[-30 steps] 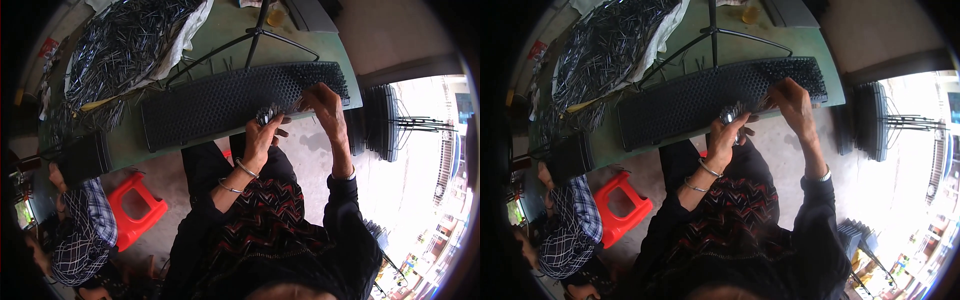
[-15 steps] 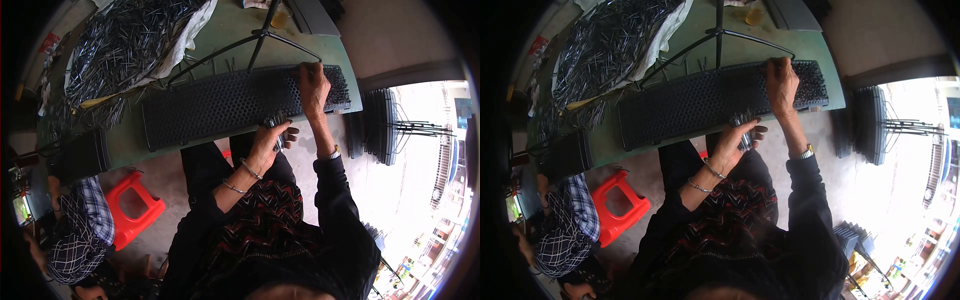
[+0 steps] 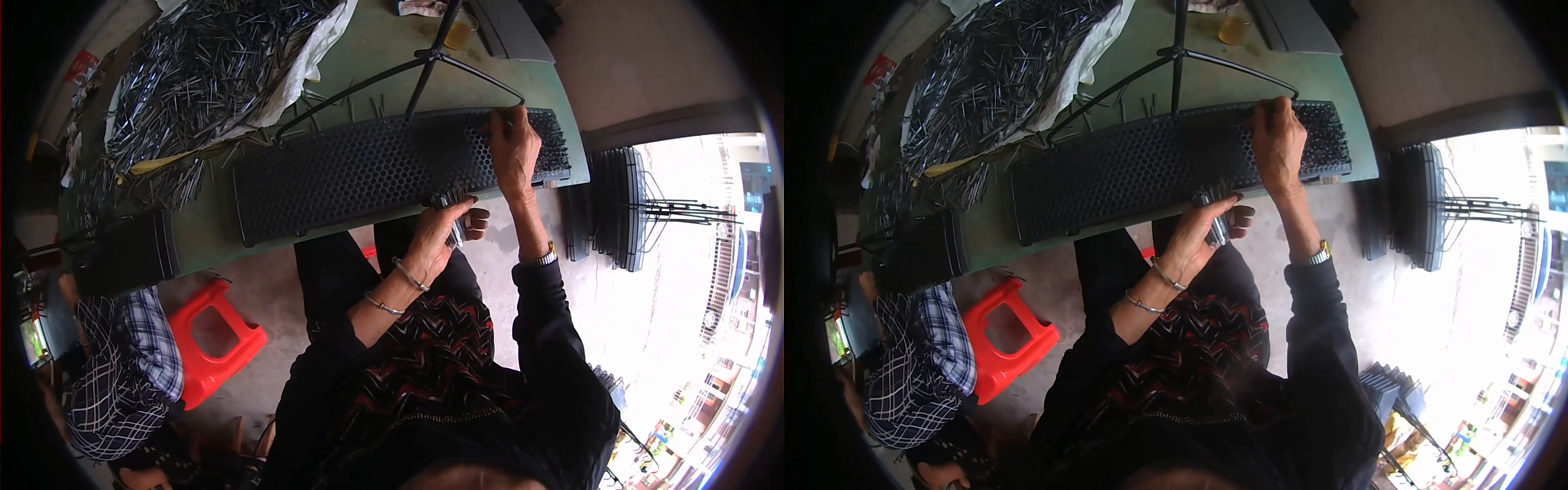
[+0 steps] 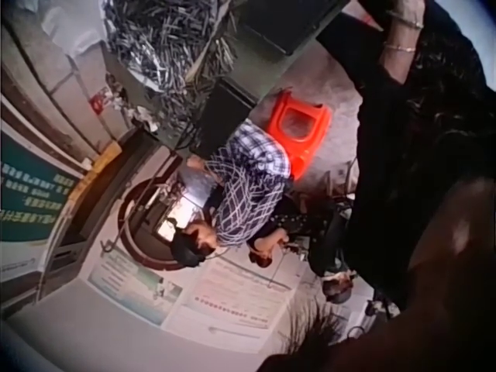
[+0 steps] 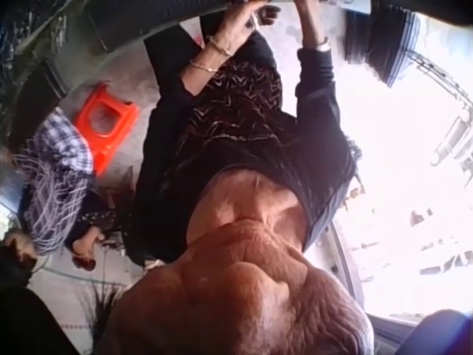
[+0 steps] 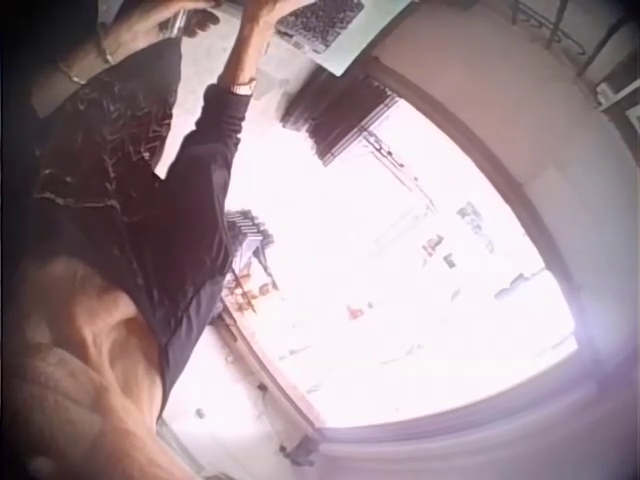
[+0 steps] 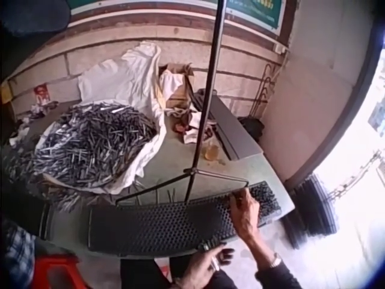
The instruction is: Manually inserting small metal pins into a perforated metal grate using pliers.
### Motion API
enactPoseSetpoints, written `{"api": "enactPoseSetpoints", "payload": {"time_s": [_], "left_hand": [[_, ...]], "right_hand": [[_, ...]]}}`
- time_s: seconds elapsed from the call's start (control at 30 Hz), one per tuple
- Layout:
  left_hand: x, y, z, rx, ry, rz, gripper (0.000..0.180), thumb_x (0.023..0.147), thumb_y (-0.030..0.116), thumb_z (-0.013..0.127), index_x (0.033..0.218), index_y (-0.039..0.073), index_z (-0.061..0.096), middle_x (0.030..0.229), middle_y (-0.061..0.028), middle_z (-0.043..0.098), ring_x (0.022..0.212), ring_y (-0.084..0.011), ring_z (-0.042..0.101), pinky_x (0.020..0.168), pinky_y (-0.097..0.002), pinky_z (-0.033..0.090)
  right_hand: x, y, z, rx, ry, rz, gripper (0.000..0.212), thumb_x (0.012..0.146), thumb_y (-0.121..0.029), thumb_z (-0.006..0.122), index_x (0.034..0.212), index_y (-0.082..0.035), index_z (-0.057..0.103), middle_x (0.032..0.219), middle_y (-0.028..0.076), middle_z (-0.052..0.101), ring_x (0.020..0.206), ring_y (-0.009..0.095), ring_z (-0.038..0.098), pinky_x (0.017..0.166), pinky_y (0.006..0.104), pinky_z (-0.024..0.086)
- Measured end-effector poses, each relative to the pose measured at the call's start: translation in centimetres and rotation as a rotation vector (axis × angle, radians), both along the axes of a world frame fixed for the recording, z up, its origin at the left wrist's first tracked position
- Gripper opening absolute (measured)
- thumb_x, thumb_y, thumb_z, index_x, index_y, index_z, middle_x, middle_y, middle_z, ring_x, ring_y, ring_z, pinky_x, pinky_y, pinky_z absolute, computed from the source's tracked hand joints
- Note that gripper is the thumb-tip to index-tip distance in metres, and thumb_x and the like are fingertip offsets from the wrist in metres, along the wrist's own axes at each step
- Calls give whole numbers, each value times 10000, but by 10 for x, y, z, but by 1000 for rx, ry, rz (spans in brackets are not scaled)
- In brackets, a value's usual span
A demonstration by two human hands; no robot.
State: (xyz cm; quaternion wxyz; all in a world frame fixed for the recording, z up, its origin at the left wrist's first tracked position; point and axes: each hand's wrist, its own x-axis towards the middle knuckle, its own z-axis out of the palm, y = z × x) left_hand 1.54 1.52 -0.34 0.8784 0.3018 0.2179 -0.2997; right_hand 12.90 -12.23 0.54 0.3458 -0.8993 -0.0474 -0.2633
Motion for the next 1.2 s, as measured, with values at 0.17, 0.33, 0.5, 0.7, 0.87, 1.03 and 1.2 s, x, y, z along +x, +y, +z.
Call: {"api": "enactPoseSetpoints", "payload": {"time_s": [0.17, 0.33, 0.5, 0.7, 0.87, 1.03, 1.2], "left_hand": [[0, 0, -1, -15, 31, -1, 176, 894, 137, 603, 1016, 11, 619, 885, -148, 688, 756, -201, 673, 644, -295, 533], [0, 0, 0, -17, 23, 0, 172, 896, 136, 599, 1013, 10, 616, 888, -149, 687, 761, -201, 670, 649, -296, 533], [-1, 1, 1, -19, 20, 2, 172, 896, 138, 598, 1012, 11, 614, 889, -147, 687, 762, -202, 670, 652, -296, 533], [-1, 1, 1, -19, 28, -3, 166, 894, 134, 598, 1008, 15, 616, 887, -146, 688, 759, -203, 669, 650, -299, 536], [-1, 1, 2, -3, 21, 0, 164, 892, 134, 600, 1005, 16, 617, 879, -145, 689, 749, -205, 669, 642, -302, 536], [-1, 1, 0, -23, 31, -4, 155, 889, 133, 604, 995, 20, 615, 875, -148, 689, 737, -207, 669, 633, -301, 535], [-1, 0, -1, -33, 32, -7, 148, 887, 131, 608, 988, 23, 614, 874, -150, 689, 730, -206, 667, 627, -300, 532]], "right_hand": [[-3, 4, 6, 66, 32, 31, 126, 908, -112, 592, 917, -2, 531, 750, 141, 682, 675, 220, 702, 597, 314, 524], [-4, 7, 5, 118, 25, 40, 114, 910, -100, 586, 929, -3, 529, 767, 145, 679, 669, 216, 699, 589, 314, 520], [2, 2, -6, -21, -74, 49, 106, 911, -89, 583, 951, -10, 525, 714, 134, 656, 575, 207, 658, 548, 312, 499], [1, -1, 1, -84, -40, 63, 87, 913, -85, 573, 937, -18, 523, 696, 146, 634, 527, 205, 634, 501, 327, 481], [4, -5, 5, -99, -16, 115, 84, 918, -90, 561, 936, -20, 518, 705, 153, 631, 520, 208, 632, 487, 335, 481], [0, -3, 22, -53, 129, 132, 84, 920, -91, 549, 939, -17, 512, 697, 145, 630, 526, 207, 639, 481, 334, 481], [0, -7, 27, -57, 217, 102, 102, 925, -117, 540, 940, -17, 521, 685, 122, 645, 573, 215, 658, 554, 327, 507]]}}
